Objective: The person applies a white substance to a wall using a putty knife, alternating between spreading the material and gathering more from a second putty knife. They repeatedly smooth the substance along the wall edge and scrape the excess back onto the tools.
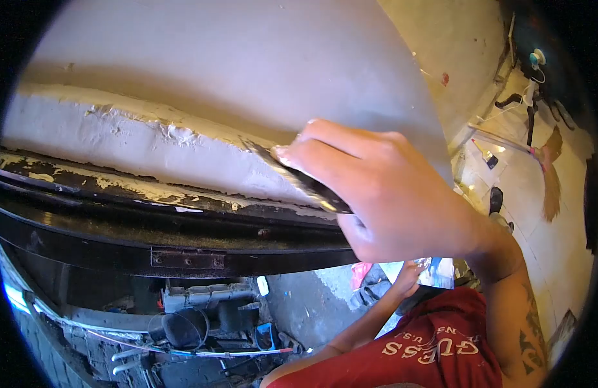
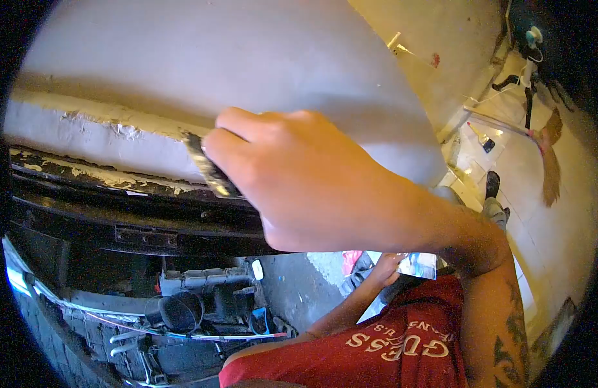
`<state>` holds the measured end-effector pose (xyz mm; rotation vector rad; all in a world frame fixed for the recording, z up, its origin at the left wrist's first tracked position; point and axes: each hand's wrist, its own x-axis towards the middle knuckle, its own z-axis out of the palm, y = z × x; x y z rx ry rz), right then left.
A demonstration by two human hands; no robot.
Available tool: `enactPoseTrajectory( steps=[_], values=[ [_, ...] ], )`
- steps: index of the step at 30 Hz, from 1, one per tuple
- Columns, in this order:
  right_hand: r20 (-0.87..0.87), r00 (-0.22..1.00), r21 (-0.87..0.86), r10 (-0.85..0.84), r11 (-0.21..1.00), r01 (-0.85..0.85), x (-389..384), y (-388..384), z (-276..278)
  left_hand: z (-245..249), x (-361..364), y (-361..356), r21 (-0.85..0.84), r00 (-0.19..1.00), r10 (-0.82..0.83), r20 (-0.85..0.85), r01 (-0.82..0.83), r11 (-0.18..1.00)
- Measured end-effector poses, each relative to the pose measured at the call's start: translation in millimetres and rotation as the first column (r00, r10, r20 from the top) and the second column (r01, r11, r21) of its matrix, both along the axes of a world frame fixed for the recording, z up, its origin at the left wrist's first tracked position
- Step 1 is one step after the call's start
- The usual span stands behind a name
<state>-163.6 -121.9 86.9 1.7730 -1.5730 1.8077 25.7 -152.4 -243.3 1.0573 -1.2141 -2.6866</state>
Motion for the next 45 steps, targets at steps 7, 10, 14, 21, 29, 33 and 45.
enactPoseTrajectory(
  steps=[7, 10, 14, 21, 29, 33, 45],
  values=[
    [0.094, 0.996, -0.158, 0.009, 0.987, 0.006, -7.9, 14.0, 7.0, 0.2, -1.1, 1.8, 0.022, 0.998, 0.059, 0.004, -0.06, 0.998],
    [-0.002, 0.997, -0.163, -0.077, 0.984, 0.076, -11.0, 12.3, 37.9, -0.2, -3.0, 2.5, 0.037, 0.998, 0.055, -0.03, -0.054, 0.998],
    [-0.095, 0.989, -0.107, -0.117, 0.988, 0.107, -7.1, -2.7, 60.6, 10.0, -6.5, 5.0, 0.061, 0.996, 0.059, -0.071, -0.055, 0.997],
    [-0.146, 0.98, -0.089, -0.134, 0.989, 0.122, -4.0, -17.0, 59.3, -1.1, 2.0, 4.3, 0.069, 0.993, 0.036, -0.111, -0.028, 0.997],
    [-0.181, 0.974, -0.078, -0.136, 0.989, 0.124, -1.3, -9.6, 42.6, -1.3, 2.5, -1.0, 0.06, 0.994, 0.007, -0.111, 0.0, 0.998],
    [-0.149, 0.985, -0.039, -0.085, 0.996, 0.08, 1.2, -5.1, 32.3, 9.4, -2.2, -1.0, 0.05, 0.997, 0.022, -0.071, -0.019, 0.999],
    [-0.138, 0.99, 0.115, 0.031, 0.993, -0.015, 0.0, 3.2, 2.2, -10.6, -7.7, -1.1, 0.046, 1.0, -0.024, 0.012, 0.023, 0.999]
  ],
)
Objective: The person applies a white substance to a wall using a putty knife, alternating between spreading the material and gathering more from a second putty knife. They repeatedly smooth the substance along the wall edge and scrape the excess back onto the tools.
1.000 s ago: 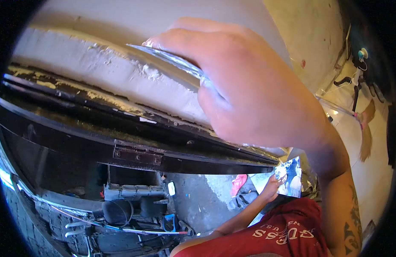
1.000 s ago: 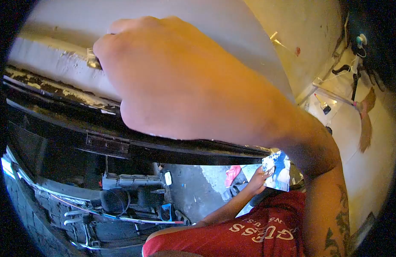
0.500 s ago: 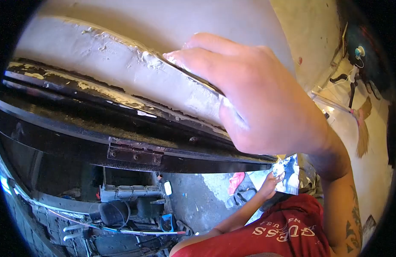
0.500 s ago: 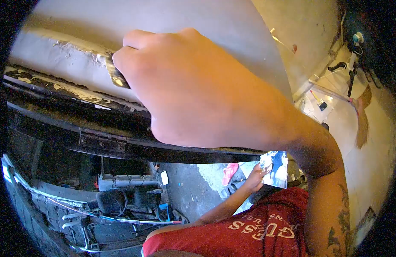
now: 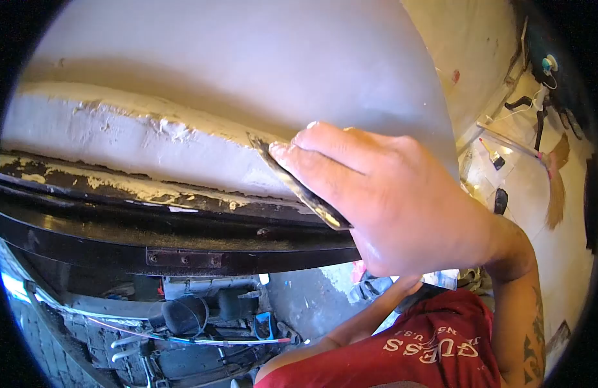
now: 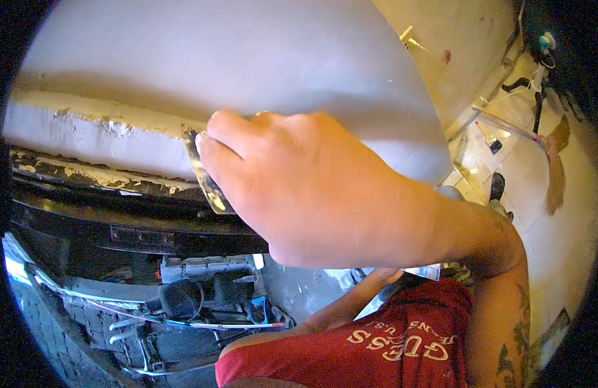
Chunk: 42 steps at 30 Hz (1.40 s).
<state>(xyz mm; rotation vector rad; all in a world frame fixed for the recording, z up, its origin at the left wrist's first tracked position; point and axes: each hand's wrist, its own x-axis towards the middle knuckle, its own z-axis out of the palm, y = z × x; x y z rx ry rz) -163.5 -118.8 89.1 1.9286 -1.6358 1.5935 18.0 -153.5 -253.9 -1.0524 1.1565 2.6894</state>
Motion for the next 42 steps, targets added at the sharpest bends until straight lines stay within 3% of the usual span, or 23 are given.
enactPoseTrajectory(
  steps=[7, 10, 12, 17, 20, 23, 30, 35, 42],
  values=[
    [0.105, 0.994, 0.011, 0.034, 0.999, -0.035, -20.0, 31.0, -22.0, 9.9, -10.3, 7.0, -0.024, 1.0, 0.025, 0.002, -0.025, 0.999],
    [0.094, 0.989, -0.18, -0.117, 0.975, 0.133, -17.7, 36.4, -12.5, 39.8, -17.8, 10.5, -0.079, 0.994, -0.017, -0.109, 0.008, 0.997],
    [-0.057, 0.962, -0.283, -0.266, 0.929, 0.24, -14.8, 36.2, 4.1, 30.6, -15.8, 13.1, -0.074, 0.99, 0.003, -0.144, -0.014, 0.997],
    [-0.43, 0.694, -0.59, -0.577, 0.762, 0.268, -21.6, 12.5, 46.0, 25.1, -10.0, 19.0, 0.006, 0.987, -0.008, -0.163, 0.009, 1.0],
    [-0.463, 0.532, -0.724, -0.709, 0.649, 0.235, -17.6, -1.5, 73.5, 9.9, -3.3, 21.5, 0.003, 0.968, 0.02, -0.248, -0.02, 1.0],
    [-0.469, 0.453, -0.751, -0.758, 0.612, 0.246, -18.0, -13.0, 83.9, 16.0, 3.2, 27.7, 0.047, 0.972, 0.109, -0.209, -0.101, 0.994],
    [-0.459, 0.41, -0.763, -0.788, 0.587, 0.273, -11.9, -25.7, 87.7, 10.9, 20.3, 22.3, 0.078, 0.973, 0.108, -0.204, -0.094, 0.992],
    [-0.474, 0.473, -0.689, -0.742, 0.648, 0.326, -5.8, -29.5, 81.2, 4.0, 19.7, 9.5, 0.037, 0.972, 0.118, -0.202, -0.113, 0.993],
    [-0.502, 0.459, -0.679, -0.733, 0.663, 0.316, -11.7, -28.4, 60.5, 9.8, 12.6, -0.2, 0.037, 0.96, 0.128, -0.249, -0.122, 0.992]
  ],
)
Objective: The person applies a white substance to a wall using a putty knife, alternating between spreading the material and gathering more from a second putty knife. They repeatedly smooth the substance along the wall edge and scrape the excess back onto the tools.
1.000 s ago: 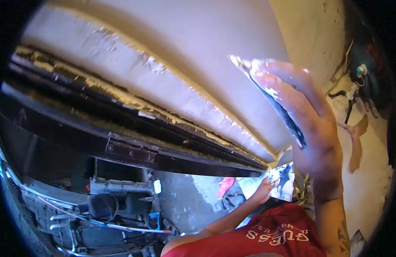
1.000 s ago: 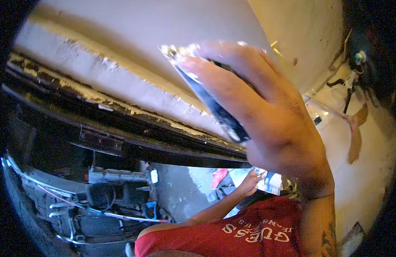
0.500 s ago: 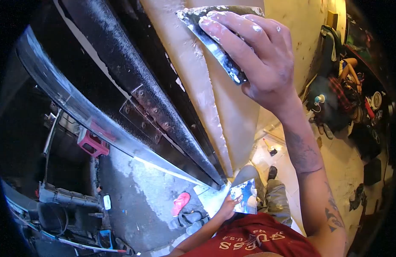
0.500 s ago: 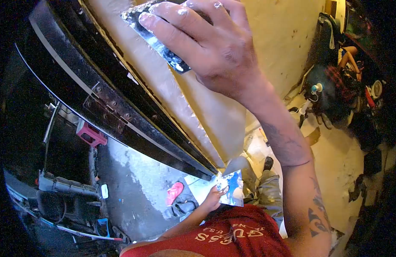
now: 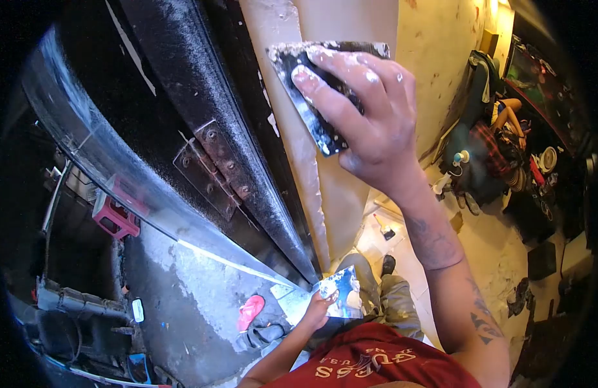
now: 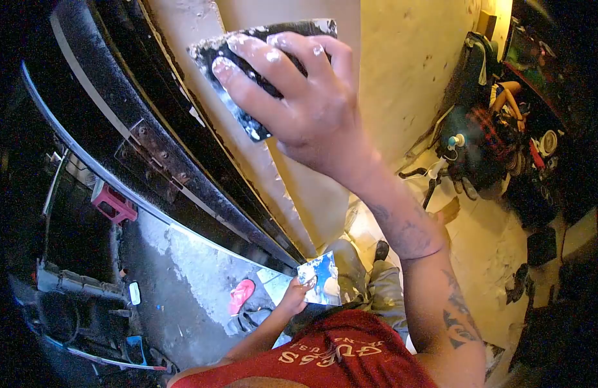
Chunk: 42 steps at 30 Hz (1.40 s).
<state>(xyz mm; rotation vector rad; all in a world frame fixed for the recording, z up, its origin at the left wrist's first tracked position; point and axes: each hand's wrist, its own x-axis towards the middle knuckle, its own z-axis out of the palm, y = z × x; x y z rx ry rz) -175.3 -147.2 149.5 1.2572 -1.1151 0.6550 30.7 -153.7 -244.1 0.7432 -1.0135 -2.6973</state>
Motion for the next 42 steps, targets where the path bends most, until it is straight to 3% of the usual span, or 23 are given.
enactPoseTrajectory(
  steps=[17, 24, 28, 31, 42],
  values=[
    [0.169, 0.986, 0.137, 0.011, 0.99, -0.035, 14.6, 6.4, -73.3, -2.9, 0.8, 1.2, -0.008, 1.0, -0.005, 0.024, 0.006, 1.0],
    [0.062, 0.998, -0.088, 0.025, 0.996, -0.02, 7.7, 6.0, -11.1, -0.6, 0.3, 0.7, 0.007, 0.999, -0.033, -0.002, 0.033, 0.999],
    [-0.099, 0.993, -0.167, 0.06, 0.983, -0.076, 2.0, -17.6, 33.4, 5.3, -0.5, 2.2, 0.011, 1.0, -0.022, -0.014, 0.022, 1.0],
    [-0.129, 0.991, -0.161, 0.039, 0.985, -0.06, 10.1, -16.9, 35.6, 3.5, 0.0, 4.2, 0.021, 1.0, 0.0, -0.014, 0.0, 1.0],
    [0.148, 0.988, 0.123, -0.052, 0.992, 0.034, 26.7, 2.7, -54.3, -1.9, -0.1, 2.0, -0.007, 0.999, -0.033, 0.0, 0.033, 0.999]
  ],
)
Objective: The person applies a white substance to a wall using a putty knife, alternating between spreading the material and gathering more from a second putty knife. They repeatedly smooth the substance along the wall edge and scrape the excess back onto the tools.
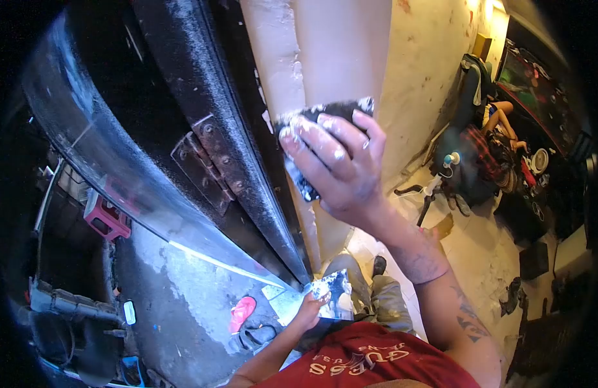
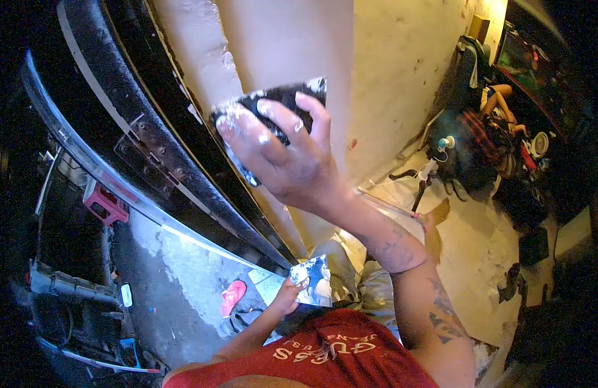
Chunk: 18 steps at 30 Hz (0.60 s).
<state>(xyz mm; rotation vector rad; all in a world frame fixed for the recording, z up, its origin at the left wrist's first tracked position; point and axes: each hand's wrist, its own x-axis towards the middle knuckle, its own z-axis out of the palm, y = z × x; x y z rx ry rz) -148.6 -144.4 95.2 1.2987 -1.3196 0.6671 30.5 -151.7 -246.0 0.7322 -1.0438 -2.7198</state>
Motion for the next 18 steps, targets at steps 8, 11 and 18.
enactPoseTrajectory(
  steps=[8, 11, 18],
  values=[
    [0.516, 0.829, 0.155, 0.215, 0.928, -0.338, 8.4, 79.0, -74.6, 7.3, -8.5, 5.3, -0.145, 1.0, 0.015, -0.024, -0.019, 0.989],
    [0.809, 0.587, 0.205, 0.039, 0.917, -0.343, -10.3, 134.4, -124.7, 63.4, -36.6, 8.2, -0.316, 0.989, 0.136, 0.056, -0.112, 0.942],
    [0.863, 0.419, 0.465, -0.284, 0.769, -0.437, 36.8, 215.1, -189.3, 83.3, -85.5, 13.3, -0.328, 0.988, 0.119, -0.096, -0.144, 0.934]
  ],
)
